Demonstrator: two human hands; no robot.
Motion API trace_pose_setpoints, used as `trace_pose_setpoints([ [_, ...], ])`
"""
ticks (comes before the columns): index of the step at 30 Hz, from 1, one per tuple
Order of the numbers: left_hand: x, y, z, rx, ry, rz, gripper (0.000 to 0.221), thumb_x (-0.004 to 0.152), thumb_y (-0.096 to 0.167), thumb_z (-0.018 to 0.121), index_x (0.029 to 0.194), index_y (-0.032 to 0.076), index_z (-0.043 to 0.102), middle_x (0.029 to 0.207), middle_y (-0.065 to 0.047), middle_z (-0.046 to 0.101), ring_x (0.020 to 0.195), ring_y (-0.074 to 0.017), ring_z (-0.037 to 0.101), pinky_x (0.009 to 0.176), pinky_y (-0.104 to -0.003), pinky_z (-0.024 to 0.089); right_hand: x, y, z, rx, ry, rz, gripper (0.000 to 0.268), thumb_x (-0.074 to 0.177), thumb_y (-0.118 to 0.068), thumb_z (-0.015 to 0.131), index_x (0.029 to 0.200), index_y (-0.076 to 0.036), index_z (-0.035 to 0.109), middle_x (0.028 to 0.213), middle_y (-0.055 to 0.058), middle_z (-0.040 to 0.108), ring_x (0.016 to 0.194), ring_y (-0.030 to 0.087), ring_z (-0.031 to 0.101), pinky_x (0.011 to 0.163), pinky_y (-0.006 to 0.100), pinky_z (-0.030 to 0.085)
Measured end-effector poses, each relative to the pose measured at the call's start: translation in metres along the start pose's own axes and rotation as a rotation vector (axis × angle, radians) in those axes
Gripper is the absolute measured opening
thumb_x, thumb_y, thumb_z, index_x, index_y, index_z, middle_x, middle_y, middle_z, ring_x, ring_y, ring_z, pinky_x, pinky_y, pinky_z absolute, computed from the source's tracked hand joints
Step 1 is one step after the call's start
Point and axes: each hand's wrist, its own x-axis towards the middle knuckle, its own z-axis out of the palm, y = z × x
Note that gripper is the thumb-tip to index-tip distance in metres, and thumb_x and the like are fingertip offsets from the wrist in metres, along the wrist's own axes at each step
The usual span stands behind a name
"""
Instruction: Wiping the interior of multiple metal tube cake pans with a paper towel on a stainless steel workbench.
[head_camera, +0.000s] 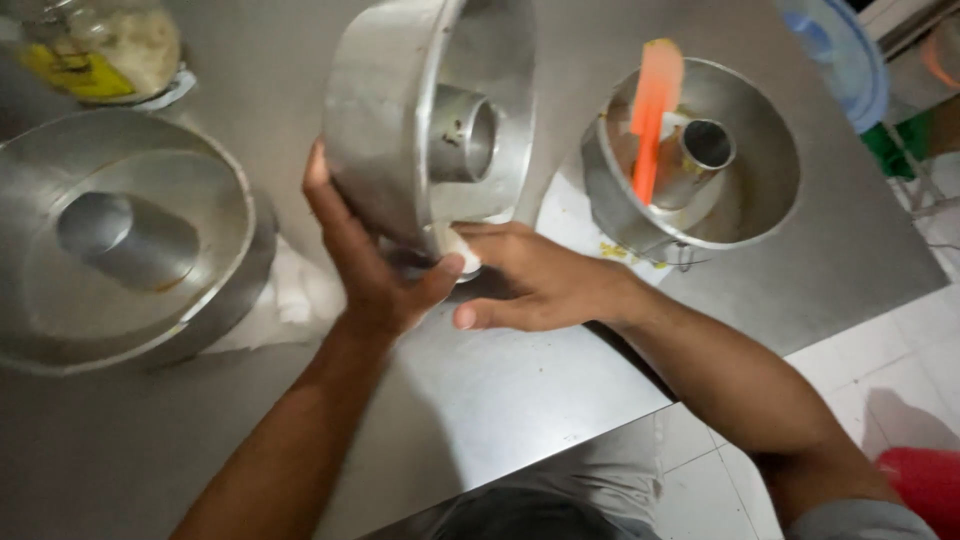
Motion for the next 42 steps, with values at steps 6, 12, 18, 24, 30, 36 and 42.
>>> trace_pose_setpoints([
  [6, 0.0, -0.001, 0.004, 0.029, -0.009, -0.024, 0.111, 0.071, 0.05, 0.077, 0.151, 0.003, 0.016, 0.136, -0.015, 0.04, 0.117, -0.0234, 0.05, 0.097, -0.032, 0.049, -0.001, 0.005, 0.003, -0.141, -0.017, 0.047, 0.057, 0.099, -0.051, 0.052, 0.119, 0.002, 0.056, 0.119, 0.022, 0.062, 0.113, 0.04, 0.063, 0.099, 0.046, 0.049],
  [12, 0.003, 0.0, 0.007, 0.021, 0.005, 0.057, 0.101, 0.072, 0.042, 0.074, 0.147, -0.002, 0.02, 0.13, -0.014, 0.034, 0.113, -0.0226, 0.045, 0.093, -0.032, 0.044, -0.01, 0.037, 0.019, -0.472, 0.019, 0.08, 0.059, 0.098, -0.049, 0.058, 0.108, 0.008, 0.056, 0.129, 0.034, 0.059, 0.137, 0.049, 0.049, 0.114, 0.051, 0.043],
  [18, 0.005, 0.0, 0.009, 0.01, 0.003, 0.046, 0.103, 0.069, 0.037, 0.072, 0.146, -0.004, 0.018, 0.131, -0.016, 0.033, 0.115, -0.0243, 0.044, 0.093, -0.034, 0.045, -0.012, 0.04, 0.021, -0.518, 0.043, 0.103, 0.066, 0.097, -0.049, 0.057, 0.119, 0.013, 0.054, 0.141, 0.037, 0.052, 0.14, 0.048, 0.047, 0.118, 0.05, 0.041],
  [24, 0.006, 0.003, 0.011, 0.022, 0.004, 0.028, 0.104, 0.07, 0.046, 0.07, 0.145, -0.005, 0.02, 0.13, -0.016, 0.033, 0.113, -0.0234, 0.045, 0.091, -0.033, 0.046, -0.012, 0.04, 0.02, -0.533, 0.028, 0.119, 0.075, 0.098, -0.052, 0.053, 0.131, 0.015, 0.049, 0.147, 0.037, 0.047, 0.141, 0.048, 0.046, 0.12, 0.049, 0.039],
  [30, 0.007, 0.002, 0.014, -0.011, 0.003, 0.055, 0.105, 0.071, 0.047, 0.07, 0.147, -0.004, 0.018, 0.138, -0.02, 0.032, 0.125, -0.0286, 0.044, 0.104, -0.037, 0.044, -0.014, 0.044, 0.021, -0.562, 0.032, 0.15, 0.079, 0.096, -0.055, 0.053, 0.136, 0.014, 0.049, 0.151, 0.034, 0.047, 0.142, 0.045, 0.046, 0.121, 0.047, 0.037],
  [36, 0.007, -0.001, 0.015, -0.043, 0.006, 0.042, 0.106, 0.068, 0.042, 0.071, 0.146, -0.005, 0.017, 0.139, -0.02, 0.03, 0.125, -0.0271, 0.042, 0.103, -0.035, 0.044, -0.015, 0.046, 0.021, -0.521, 0.081, 0.097, 0.075, 0.096, -0.053, 0.052, 0.132, 0.013, 0.05, 0.146, 0.033, 0.051, 0.137, 0.048, 0.051, 0.118, 0.051, 0.041],
  [42, 0.008, -0.005, 0.016, -0.043, -0.004, 0.0, 0.107, 0.065, 0.039, 0.073, 0.146, -0.004, 0.016, 0.136, -0.018, 0.029, 0.121, -0.0248, 0.041, 0.099, -0.032, 0.043, -0.016, 0.05, 0.02, -0.603, 0.045, 0.163, 0.078, 0.097, -0.055, 0.05, 0.139, 0.01, 0.049, 0.15, 0.031, 0.049, 0.143, 0.043, 0.046, 0.123, 0.047, 0.035],
])
